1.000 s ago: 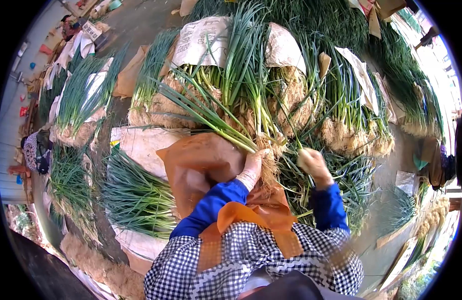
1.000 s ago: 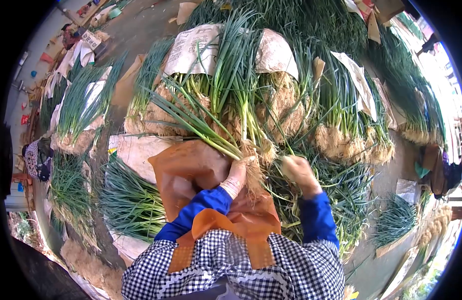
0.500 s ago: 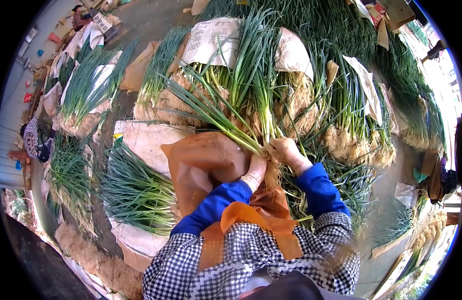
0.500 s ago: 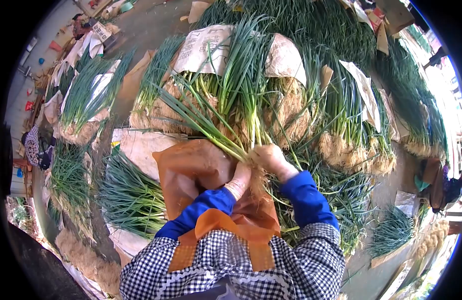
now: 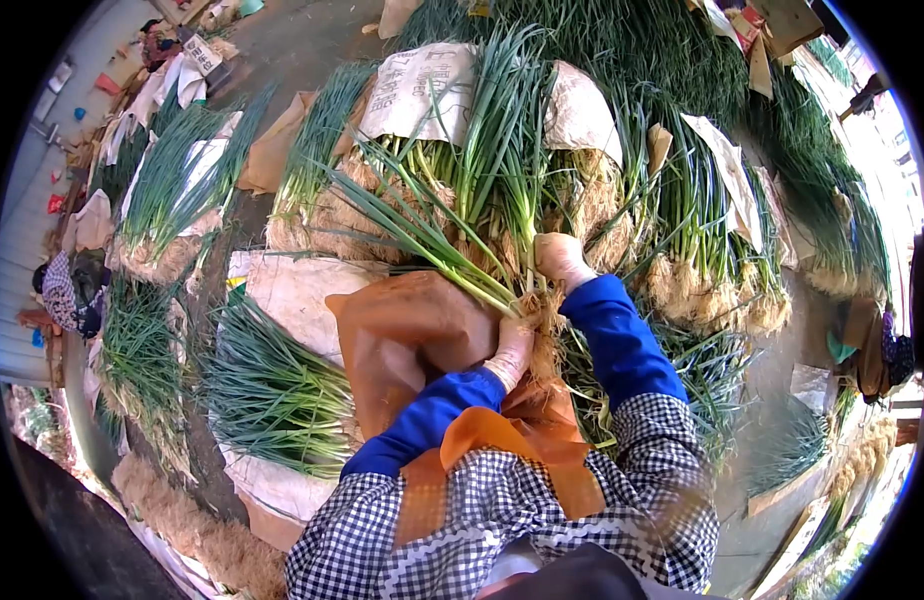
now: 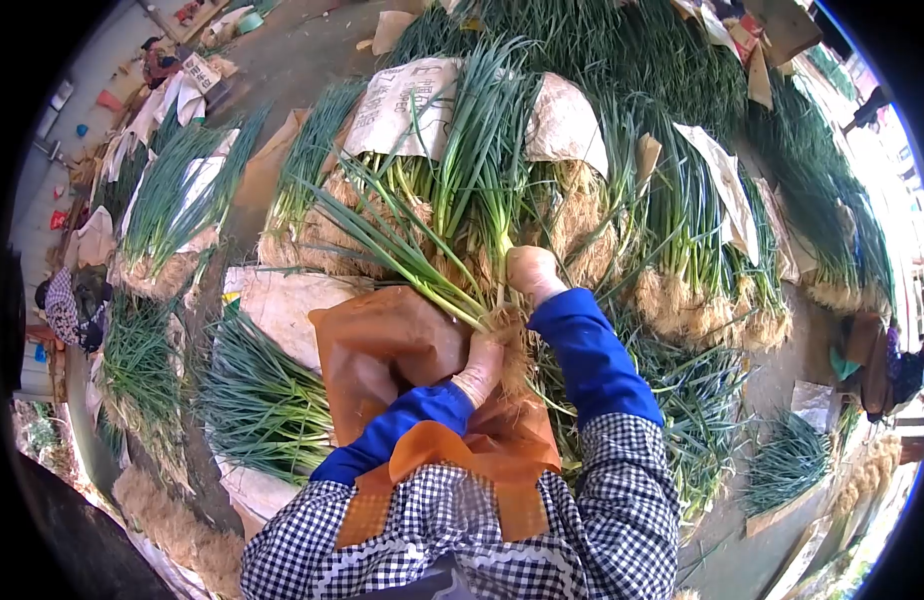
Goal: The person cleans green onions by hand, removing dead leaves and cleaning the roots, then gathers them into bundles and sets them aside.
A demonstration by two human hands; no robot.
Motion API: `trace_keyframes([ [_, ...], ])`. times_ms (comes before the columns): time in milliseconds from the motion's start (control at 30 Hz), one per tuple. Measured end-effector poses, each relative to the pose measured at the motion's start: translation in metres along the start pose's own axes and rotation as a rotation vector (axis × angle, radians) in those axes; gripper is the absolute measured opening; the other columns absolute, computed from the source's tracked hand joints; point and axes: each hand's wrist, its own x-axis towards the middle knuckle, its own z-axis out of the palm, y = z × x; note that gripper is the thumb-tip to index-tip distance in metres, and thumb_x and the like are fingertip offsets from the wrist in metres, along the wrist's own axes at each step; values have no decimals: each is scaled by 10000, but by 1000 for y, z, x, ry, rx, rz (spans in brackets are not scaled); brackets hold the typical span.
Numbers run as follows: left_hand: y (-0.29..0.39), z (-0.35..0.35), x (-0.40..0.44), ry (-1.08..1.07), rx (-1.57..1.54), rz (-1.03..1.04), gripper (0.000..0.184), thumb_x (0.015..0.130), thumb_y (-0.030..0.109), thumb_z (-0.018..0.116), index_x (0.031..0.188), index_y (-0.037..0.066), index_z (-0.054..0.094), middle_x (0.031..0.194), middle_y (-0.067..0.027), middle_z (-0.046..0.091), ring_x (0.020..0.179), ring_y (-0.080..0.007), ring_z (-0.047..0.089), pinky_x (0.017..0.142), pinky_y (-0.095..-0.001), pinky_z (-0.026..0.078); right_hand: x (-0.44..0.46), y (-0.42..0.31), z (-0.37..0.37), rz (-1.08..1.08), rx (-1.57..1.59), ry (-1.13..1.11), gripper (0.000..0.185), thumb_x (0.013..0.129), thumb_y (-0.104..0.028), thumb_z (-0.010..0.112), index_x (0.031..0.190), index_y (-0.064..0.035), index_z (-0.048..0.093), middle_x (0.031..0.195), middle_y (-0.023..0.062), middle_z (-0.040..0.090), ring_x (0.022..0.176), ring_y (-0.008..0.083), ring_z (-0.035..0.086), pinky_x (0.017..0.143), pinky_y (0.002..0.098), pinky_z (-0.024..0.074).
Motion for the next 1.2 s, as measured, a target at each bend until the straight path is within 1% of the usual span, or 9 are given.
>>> trace_keyframes([
  [367,-1,-4,0,119,39,2,278,782,-28,558,1055,16,569,926,-82,617,835,-169,598,773,-263,496,-149,14,3,-40,391,272,413,879,-381,477,599,-82,523,517,107,523,446,284,528,452,381,440],
  [600,-3,-16,5,29,-138,-119,241,786,6,575,1026,24,574,926,-58,624,822,-159,606,750,-271,495,-194,157,118,113,18,-108,424,851,-445,480,841,-49,632,792,149,632,750,293,625,680,382,480],
  [733,16,-5,-9,38,-244,-194,227,806,62,577,1031,35,583,952,-44,622,858,-145,589,788,-269,475,-93,22,-23,289,1410,45,403,917,-399,423,995,-53,616,629,-5,534,521,126,461,533,259,406],
  [800,18,-12,-9,-50,-314,-253,199,830,82,570,1022,32,591,925,-45,626,843,-141,595,767,-269,484,-29,14,13,250,1551,-169,410,935,-402,396,993,-56,609,627,-11,524,535,75,442,495,243,381],
  [900,12,-24,-7,-2,-408,-220,219,839,64,560,1056,36,555,918,-47,610,788,-151,590,716,-263,499,2,-28,38,-111,1699,438,393,909,-447,436,1021,-102,588,718,-7,558,581,100,499,531,243,422],
  [1000,19,-15,-12,54,-415,-142,256,837,19,541,1093,20,529,943,-79,608,837,-182,597,749,-278,500,-11,-35,61,158,2464,17,397,915,-449,418,1073,-118,570,814,37,586,644,94,525,512,205,423],
  [1033,20,-14,-13,56,-392,-166,266,832,15,546,1098,22,528,950,-79,607,839,-181,597,750,-276,499,-21,-30,81,173,2468,9,397,915,-449,418,1073,-118,570,814,37,586,644,94,525,512,205,423],
  [1133,4,-26,-5,108,-254,-128,193,839,119,562,1005,23,591,853,-43,619,679,-163,593,648,-273,505,-66,-32,89,112,547,804,426,813,-101,568,1202,24,450,929,141,595,783,264,573,679,350,474],
  [1200,4,-28,-1,139,-265,-131,192,842,108,560,1009,19,595,878,-49,627,729,-158,604,676,-269,507,-107,-10,98,-133,625,762,393,773,-101,604,1135,1,490,879,161,587,765,309,566,683,378,461],
])
